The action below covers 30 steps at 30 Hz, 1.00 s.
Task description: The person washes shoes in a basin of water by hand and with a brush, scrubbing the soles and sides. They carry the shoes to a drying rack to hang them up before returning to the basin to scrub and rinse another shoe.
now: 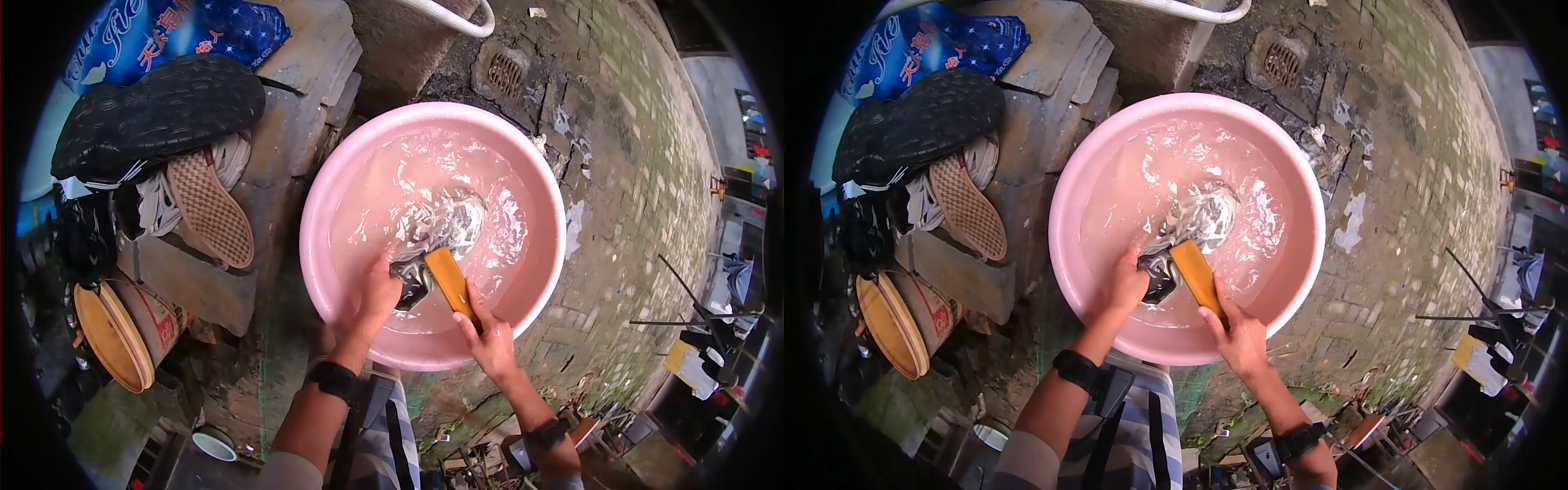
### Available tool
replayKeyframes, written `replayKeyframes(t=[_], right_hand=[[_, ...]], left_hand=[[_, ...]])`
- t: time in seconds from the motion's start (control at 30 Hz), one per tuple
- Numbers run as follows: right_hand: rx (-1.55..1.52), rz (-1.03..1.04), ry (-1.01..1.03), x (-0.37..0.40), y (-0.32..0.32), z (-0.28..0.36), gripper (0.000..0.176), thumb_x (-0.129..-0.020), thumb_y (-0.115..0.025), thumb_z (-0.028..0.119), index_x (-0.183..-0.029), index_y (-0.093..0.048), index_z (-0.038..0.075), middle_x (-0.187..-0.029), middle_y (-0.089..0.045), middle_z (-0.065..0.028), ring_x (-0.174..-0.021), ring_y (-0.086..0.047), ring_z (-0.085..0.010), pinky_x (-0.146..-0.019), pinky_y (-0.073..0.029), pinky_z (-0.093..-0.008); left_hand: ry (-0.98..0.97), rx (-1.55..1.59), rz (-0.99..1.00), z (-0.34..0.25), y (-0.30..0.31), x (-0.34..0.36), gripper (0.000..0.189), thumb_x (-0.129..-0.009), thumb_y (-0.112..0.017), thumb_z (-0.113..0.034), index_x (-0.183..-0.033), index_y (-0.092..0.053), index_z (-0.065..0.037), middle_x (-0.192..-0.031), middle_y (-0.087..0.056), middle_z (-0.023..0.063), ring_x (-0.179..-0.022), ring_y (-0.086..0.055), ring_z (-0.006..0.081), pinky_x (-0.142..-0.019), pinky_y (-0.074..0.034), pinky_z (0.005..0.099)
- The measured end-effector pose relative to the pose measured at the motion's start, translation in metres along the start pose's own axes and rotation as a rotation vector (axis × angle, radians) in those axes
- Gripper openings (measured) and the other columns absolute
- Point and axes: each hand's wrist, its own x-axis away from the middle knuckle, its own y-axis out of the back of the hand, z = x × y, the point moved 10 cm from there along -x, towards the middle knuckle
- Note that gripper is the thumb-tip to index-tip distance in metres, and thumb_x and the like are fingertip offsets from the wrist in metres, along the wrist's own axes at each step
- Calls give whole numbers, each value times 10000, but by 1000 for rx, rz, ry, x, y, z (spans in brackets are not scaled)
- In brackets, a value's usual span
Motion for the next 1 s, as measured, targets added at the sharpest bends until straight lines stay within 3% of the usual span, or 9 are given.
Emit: replayKeyframes(t=[0.07,0.13,0.27,0.4,0.53,0.7,0.77,0.93,1.0], right_hand=[[62,173,-299,-16,-33,-12,558,-868,-518,365,-1364,-308,220,-987,-619,-176,-821,-625,-326,-708,-488,-378],[157,151,-267,-50,-45,-14,564,-863,-514,382,-1363,-305,223,-853,-635,-163,-726,-612,-351,-652,-483,-403],[375,71,-184,-113,-44,-1,531,-869,-458,430,-1344,-336,226,-747,-632,-141,-694,-617,-328,-620,-475,-427],[429,-18,-135,-140,-38,-4,519,-865,-441,451,-1325,-371,221,-737,-632,-159,-687,-617,-327,-641,-472,-445],[143,-229,-281,-119,6,-6,544,-835,-507,464,-1304,-417,203,-746,-632,-168,-683,-614,-337,-620,-468,-403],[-248,-354,-94,-30,29,-5,560,-821,-624,221,-1325,-394,142,-898,-648,-168,-727,-597,-70,-673,-470,-244],[-182,-162,-149,6,13,8,583,-791,-657,185,-1315,-410,123,-916,-651,-148,-734,-629,-119,-685,-484,-258],[113,-72,-131,-6,-20,10,565,-794,-629,328,-1306,-425,202,-807,-647,-118,-630,-624,-281,-564,-495,-362],[220,-127,-102,-35,-15,4,549,-803,-598,383,-1303,-426,235,-737,-631,-104,-585,-612,-281,-516,-477,-375]], left_hand=[[-88,-100,-26,-10,2,5,542,-642,-455,82,-1168,-513,-30,-957,-588,191,-883,-572,335,-792,-448,371],[3,-9,23,-5,-1,6,552,-635,-471,80,-1176,-503,-25,-962,-584,200,-854,-577,333,-783,-448,368],[-296,-265,-62,-30,-3,10,577,-634,-468,92,-1200,-475,-22,-996,-579,216,-898,-551,367,-824,-427,398],[10,-217,187,-9,-15,15,578,-661,-427,86,-1230,-446,-17,-1041,-557,235,-992,-510,380,-880,-391,402],[-83,-42,110,-6,-7,4,588,-655,-406,74,-1238,-432,7,-1103,-536,239,-1061,-485,372,-915,-373,384],[168,-11,189,14,1,-6,542,-678,-417,65,-1214,-463,-4,-1084,-567,188,-1026,-535,280,-901,-387,329],[342,275,302,23,-15,5,521,-679,-418,74,-1190,-482,-4,-1070,-572,146,-1026,-528,231,-900,-382,308],[213,229,263,42,-26,5,531,-686,-407,95,-1205,-457,-6,-1104,-559,109,-1045,-508,186,-921,-364,284],[54,314,279,27,-29,3,526,-645,-424,39,-1167,-481,-2,-1007,-594,186,-978,-563,304,-867,-410,327]])
